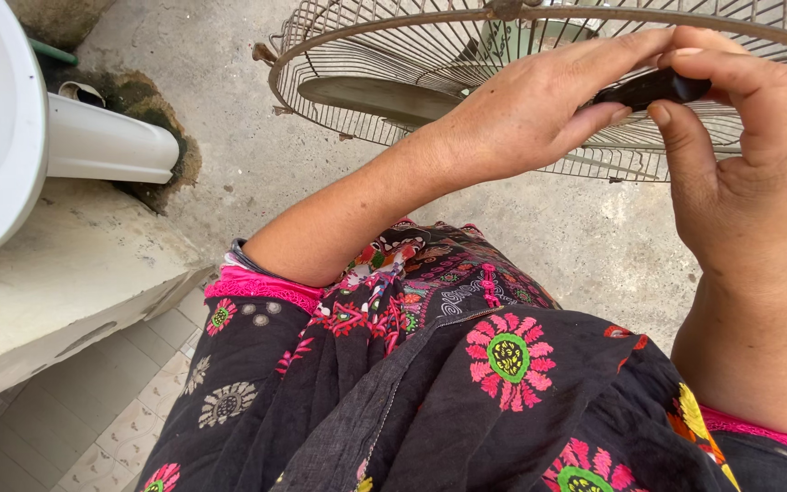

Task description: The person uses a screwdriver to remove the central nut and then detaches the fan blades from the motor housing. They place the blades aside and continue to unscrew the central hub nut from the fan's motor assembly.

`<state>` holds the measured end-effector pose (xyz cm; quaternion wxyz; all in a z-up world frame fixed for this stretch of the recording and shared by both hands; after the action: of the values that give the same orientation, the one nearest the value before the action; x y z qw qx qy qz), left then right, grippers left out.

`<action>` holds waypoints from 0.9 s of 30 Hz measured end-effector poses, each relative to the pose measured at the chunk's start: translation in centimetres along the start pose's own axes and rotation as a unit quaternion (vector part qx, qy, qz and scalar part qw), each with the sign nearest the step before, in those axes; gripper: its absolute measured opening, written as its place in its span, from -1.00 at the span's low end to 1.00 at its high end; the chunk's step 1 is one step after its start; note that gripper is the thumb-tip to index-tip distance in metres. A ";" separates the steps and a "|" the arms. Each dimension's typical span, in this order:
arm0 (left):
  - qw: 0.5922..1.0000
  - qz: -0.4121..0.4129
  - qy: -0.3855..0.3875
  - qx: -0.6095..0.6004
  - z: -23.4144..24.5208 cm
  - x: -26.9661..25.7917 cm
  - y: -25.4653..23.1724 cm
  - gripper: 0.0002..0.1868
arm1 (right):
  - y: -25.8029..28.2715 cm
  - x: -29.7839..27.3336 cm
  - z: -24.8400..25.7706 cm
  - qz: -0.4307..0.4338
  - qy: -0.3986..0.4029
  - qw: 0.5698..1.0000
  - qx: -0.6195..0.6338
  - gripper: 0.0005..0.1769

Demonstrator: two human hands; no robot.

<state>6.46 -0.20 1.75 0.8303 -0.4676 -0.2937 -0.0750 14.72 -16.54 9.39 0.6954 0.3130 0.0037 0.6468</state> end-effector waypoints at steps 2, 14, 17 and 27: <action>0.999 0.039 0.012 0.017 -0.4 -0.2 0.6 -0.25 | 0.2 0.3 0.1 0.012 0.002 1.000 -0.020 -0.69; 1.000 0.008 -0.011 0.016 -0.6 -1.2 0.6 -0.11 | -0.2 0.2 -1.0 -0.004 -0.037 0.999 0.019 -0.66; 0.995 0.089 0.041 0.015 -1.2 -0.8 1.3 -0.14 | -0.3 0.3 -1.0 0.020 -0.042 0.999 -0.010 -0.65; 0.999 0.035 0.026 0.023 -0.1 -0.8 -0.5 -0.11 | -0.4 0.4 -1.1 0.016 -0.067 0.998 -0.003 -0.62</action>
<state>5.66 -0.62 1.62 0.8501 -0.4565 -0.2575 -0.0514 14.74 -15.74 8.49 0.6845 0.3535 -0.0505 0.6356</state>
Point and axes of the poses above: each hand's wrist, its own x-axis towards the middle knuckle, its own z-axis out of the back of the hand, y = z × x, the point moved 4 cm from there along x, towards the middle knuckle, and after that the axes turned 3 degrees about y, right-handed, at the moved point
